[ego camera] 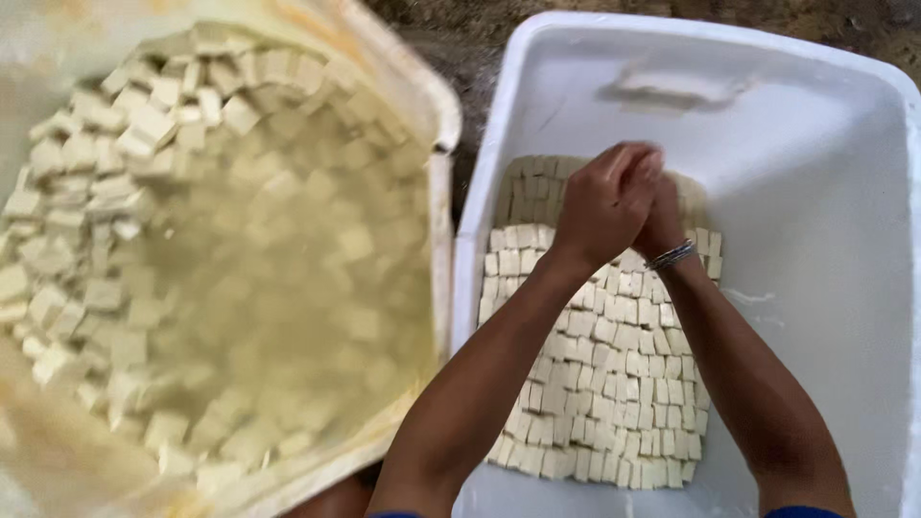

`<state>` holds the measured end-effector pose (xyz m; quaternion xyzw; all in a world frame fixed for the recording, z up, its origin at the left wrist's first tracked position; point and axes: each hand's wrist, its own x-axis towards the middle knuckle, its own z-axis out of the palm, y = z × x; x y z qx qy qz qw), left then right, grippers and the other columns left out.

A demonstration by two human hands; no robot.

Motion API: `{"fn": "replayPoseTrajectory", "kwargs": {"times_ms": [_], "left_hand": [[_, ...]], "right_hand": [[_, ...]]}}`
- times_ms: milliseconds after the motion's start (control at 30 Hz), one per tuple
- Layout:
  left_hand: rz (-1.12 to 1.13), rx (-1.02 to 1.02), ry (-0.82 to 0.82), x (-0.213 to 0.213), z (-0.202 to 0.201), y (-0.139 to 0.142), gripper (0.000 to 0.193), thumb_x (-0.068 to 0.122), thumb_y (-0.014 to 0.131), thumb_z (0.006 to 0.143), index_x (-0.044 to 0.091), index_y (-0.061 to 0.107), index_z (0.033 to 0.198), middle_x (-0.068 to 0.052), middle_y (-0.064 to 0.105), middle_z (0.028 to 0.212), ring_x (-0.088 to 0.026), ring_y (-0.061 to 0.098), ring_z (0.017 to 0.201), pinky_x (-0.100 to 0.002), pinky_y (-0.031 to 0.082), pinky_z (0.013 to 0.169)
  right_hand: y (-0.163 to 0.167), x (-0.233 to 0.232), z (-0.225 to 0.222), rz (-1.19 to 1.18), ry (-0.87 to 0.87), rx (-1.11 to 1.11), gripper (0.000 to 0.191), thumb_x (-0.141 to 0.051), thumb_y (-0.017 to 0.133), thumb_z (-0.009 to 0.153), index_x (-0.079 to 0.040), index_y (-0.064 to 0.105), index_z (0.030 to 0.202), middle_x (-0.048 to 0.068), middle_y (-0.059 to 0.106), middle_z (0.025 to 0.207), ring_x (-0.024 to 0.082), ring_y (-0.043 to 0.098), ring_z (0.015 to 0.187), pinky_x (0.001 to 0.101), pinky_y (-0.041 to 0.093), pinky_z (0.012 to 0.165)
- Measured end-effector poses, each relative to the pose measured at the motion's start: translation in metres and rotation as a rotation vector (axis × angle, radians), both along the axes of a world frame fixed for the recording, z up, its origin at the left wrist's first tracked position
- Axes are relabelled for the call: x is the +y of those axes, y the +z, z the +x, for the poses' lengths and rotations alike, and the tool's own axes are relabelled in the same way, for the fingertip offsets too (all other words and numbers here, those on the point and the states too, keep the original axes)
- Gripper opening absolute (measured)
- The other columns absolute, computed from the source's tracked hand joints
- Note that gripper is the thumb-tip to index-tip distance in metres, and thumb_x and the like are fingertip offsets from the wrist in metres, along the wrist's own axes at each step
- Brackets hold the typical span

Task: The person lifts tofu blocks by hand from a large water-filled tub and places them one at a time into a white plastic container, arranging them in neat rows. They occasionally gather several blocks in both hands and set them into the container, repeating the transfer throughout the episode.

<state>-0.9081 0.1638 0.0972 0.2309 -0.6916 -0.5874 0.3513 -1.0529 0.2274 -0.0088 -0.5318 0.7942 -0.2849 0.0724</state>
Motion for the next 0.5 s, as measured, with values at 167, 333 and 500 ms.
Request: {"fn": "replayPoseTrajectory", "kwargs": {"times_ms": [167, 333, 500], "left_hand": [[-0.137, 0.305, 0.152, -0.033, 0.119, 0.048, 0.024, 0.026, 0.058, 0.108, 0.006, 0.07, 0.114, -0.01, 0.075, 0.106, -0.018, 0.074, 0.09, -0.032, 0.062, 0.082], [-0.38, -0.195, 0.122, -0.178, 0.357, 0.038, 0.022, 0.015, 0.064, 0.1, 0.001, 0.069, 0.116, -0.014, 0.072, 0.105, -0.025, 0.071, 0.091, -0.036, 0.057, 0.081], [-0.377, -1.372, 0.067, -0.25, 0.591, -0.016, 0.028, 0.028, 0.051, 0.103, 0.014, 0.074, 0.109, -0.016, 0.073, 0.115, -0.04, 0.067, 0.106, -0.053, 0.053, 0.092]], "right_hand": [[0.104, -0.043, 0.133, -0.388, 0.111, -0.085, 0.02, -0.016, 0.058, 0.107, -0.007, 0.068, 0.092, 0.007, 0.07, 0.084, 0.02, 0.07, 0.067, 0.0309, 0.055, 0.06], [0.132, -0.142, 0.303, -0.314, 0.413, -0.074, 0.011, -0.005, 0.065, 0.092, -0.003, 0.069, 0.103, 0.016, 0.071, 0.092, 0.031, 0.07, 0.084, 0.0415, 0.057, 0.076], [0.046, -0.23, 0.407, 0.28, 0.277, 0.011, 0.03, -0.025, 0.076, 0.086, -0.006, 0.07, 0.108, 0.021, 0.073, 0.101, 0.04, 0.069, 0.097, 0.0492, 0.054, 0.089]]}}
